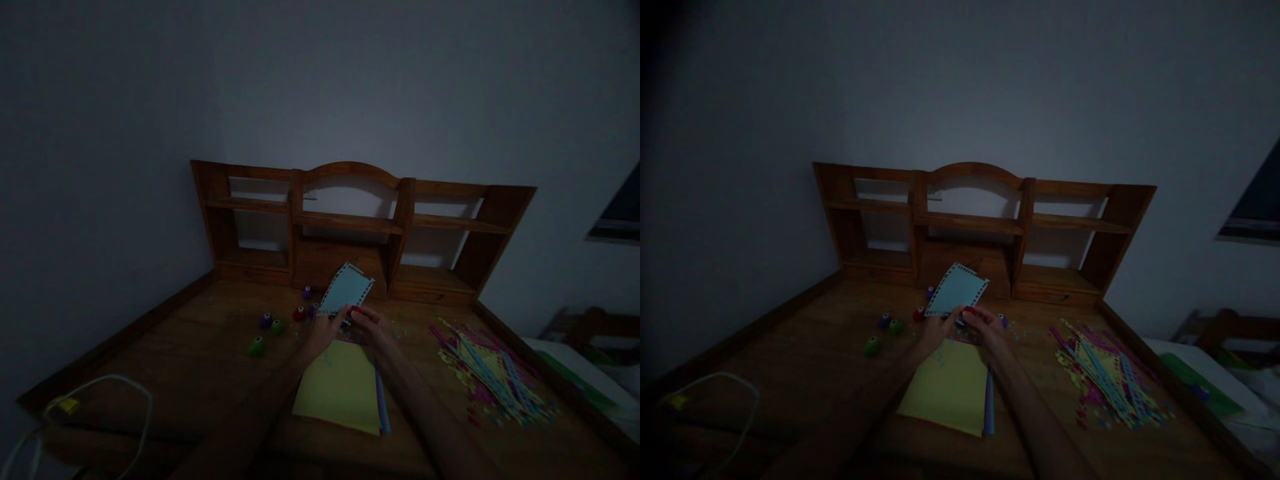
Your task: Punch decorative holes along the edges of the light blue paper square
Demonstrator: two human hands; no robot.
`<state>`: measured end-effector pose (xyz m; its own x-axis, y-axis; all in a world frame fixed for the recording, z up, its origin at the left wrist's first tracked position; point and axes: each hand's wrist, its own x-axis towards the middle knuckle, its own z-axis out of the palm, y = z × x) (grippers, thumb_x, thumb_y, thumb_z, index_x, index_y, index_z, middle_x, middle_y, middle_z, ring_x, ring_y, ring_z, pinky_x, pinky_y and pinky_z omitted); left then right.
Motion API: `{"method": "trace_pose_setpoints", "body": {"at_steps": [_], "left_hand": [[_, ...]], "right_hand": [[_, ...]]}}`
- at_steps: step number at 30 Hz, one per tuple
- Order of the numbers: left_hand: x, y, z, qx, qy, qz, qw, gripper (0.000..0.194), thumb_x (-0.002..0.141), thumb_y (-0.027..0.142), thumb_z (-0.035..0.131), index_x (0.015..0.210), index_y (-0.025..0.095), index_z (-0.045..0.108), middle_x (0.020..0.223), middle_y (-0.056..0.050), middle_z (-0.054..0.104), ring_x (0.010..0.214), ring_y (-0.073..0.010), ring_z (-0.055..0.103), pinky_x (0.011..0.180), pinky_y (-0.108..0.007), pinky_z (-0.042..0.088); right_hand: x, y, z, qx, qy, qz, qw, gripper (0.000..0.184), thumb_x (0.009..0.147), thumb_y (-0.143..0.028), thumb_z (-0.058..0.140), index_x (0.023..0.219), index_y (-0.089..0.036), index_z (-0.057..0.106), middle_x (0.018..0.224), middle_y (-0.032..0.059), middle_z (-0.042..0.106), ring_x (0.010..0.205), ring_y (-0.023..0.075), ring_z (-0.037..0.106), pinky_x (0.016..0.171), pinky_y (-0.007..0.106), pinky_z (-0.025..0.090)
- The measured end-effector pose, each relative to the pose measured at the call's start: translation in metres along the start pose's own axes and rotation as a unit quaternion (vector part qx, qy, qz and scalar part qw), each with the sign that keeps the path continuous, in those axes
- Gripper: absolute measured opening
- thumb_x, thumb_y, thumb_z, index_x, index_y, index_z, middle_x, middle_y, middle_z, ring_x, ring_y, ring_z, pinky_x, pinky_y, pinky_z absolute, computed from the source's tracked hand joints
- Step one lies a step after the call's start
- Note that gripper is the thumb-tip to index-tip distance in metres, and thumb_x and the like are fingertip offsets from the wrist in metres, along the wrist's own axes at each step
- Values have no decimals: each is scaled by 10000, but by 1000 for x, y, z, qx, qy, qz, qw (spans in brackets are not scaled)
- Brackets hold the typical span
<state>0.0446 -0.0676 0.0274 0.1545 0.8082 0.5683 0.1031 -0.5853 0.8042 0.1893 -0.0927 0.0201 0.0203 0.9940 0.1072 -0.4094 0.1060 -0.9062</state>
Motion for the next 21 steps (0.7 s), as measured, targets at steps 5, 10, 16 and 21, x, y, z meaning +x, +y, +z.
{"method": "trace_pose_setpoints", "body": {"at_steps": [5,10,16,21], "left_hand": [[-3,6,0,-2,-10,-29,1000,361,866,425,558,1125,193,658,1080,-72,713,1070,-243,620,1000,-384,434],[-6,15,-4,-35,-10,-46,998,389,884,463,514,1115,182,652,1183,-75,667,1125,-236,575,1038,-363,382],[-3,13,0,-168,-87,-124,974,424,808,467,638,1125,186,620,1173,-89,655,1132,-255,561,1032,-387,384],[-1,5,9,-248,-125,-127,952,531,725,414,739,1175,183,578,1199,-115,628,1104,-265,574,1000,-424,414]], "right_hand": [[-3,-5,0,-6,21,11,1000,324,548,-328,880,818,-201,752,856,47,751,747,184,676,728,293,508],[0,-4,0,-3,39,3,999,324,539,-324,884,807,-203,749,846,49,751,735,192,674,743,319,517],[6,4,-5,5,20,-18,1000,334,555,-352,873,826,-210,740,861,39,749,749,175,674,743,296,516],[5,7,-7,10,2,-17,1000,357,552,-367,872,842,-214,733,833,38,749,723,176,677,728,310,526]]}}
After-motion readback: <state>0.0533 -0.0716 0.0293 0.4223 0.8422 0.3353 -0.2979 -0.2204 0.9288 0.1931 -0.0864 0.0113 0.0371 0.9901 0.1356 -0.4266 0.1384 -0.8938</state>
